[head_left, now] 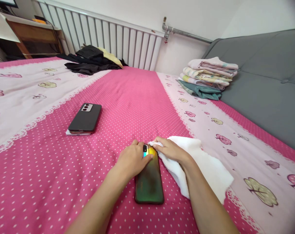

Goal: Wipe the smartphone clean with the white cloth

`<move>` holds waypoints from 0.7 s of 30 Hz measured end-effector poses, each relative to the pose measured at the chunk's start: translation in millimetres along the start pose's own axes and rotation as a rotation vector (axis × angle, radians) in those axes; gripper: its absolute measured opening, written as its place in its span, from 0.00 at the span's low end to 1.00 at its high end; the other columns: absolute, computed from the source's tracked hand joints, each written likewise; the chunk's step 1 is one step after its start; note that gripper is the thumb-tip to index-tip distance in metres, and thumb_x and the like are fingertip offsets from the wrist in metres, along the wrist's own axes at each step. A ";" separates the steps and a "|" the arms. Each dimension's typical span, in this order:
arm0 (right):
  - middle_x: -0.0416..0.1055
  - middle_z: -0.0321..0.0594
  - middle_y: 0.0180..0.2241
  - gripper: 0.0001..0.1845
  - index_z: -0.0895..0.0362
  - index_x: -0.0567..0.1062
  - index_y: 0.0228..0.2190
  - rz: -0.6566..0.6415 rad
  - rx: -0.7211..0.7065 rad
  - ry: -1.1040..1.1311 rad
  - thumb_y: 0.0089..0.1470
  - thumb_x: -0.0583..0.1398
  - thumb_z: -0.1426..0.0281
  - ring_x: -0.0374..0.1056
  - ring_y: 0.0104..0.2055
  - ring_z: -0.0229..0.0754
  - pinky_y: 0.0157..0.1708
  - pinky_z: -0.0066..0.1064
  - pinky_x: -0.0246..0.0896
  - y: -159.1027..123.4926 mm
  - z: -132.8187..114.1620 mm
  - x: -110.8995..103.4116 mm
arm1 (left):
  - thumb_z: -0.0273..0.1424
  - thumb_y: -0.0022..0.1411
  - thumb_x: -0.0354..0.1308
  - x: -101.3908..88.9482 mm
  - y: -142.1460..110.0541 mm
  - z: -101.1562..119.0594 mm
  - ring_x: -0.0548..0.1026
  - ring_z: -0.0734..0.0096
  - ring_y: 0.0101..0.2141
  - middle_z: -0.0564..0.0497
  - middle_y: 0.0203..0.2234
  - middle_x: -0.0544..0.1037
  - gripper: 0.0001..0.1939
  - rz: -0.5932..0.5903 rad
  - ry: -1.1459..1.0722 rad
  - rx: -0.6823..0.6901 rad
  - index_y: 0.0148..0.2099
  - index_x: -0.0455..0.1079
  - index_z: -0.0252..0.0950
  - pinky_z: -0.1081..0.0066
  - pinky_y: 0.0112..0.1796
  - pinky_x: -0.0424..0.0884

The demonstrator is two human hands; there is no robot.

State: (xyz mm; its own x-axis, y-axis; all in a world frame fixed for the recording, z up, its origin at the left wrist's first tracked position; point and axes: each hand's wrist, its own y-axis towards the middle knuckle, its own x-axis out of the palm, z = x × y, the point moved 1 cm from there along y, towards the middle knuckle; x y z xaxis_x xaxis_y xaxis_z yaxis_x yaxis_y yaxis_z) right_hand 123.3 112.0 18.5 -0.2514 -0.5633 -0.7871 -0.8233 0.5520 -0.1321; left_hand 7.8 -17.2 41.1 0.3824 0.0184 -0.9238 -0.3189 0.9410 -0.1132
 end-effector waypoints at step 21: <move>0.68 0.35 0.30 0.11 0.53 0.62 0.28 -0.003 -0.007 0.000 0.57 0.50 0.61 0.64 0.34 0.42 0.33 0.30 0.54 -0.3 0.3 -0.1 | 0.40 0.61 0.50 1.7 0.7 -1.6 0.74 0.49 0.41 0.39 0.40 0.72 0.20 0.016 -0.002 0.023 0.47 0.67 0.29 0.59 0.41 0.66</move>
State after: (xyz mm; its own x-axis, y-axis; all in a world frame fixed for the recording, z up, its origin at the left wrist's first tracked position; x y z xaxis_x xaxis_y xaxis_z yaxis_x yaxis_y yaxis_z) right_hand 123.8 112.1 18.4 -0.2487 -0.5655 -0.7864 -0.8279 0.5456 -0.1305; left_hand 6.9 -17.1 38.9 0.3795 0.0340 -0.9246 -0.3050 0.9481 -0.0903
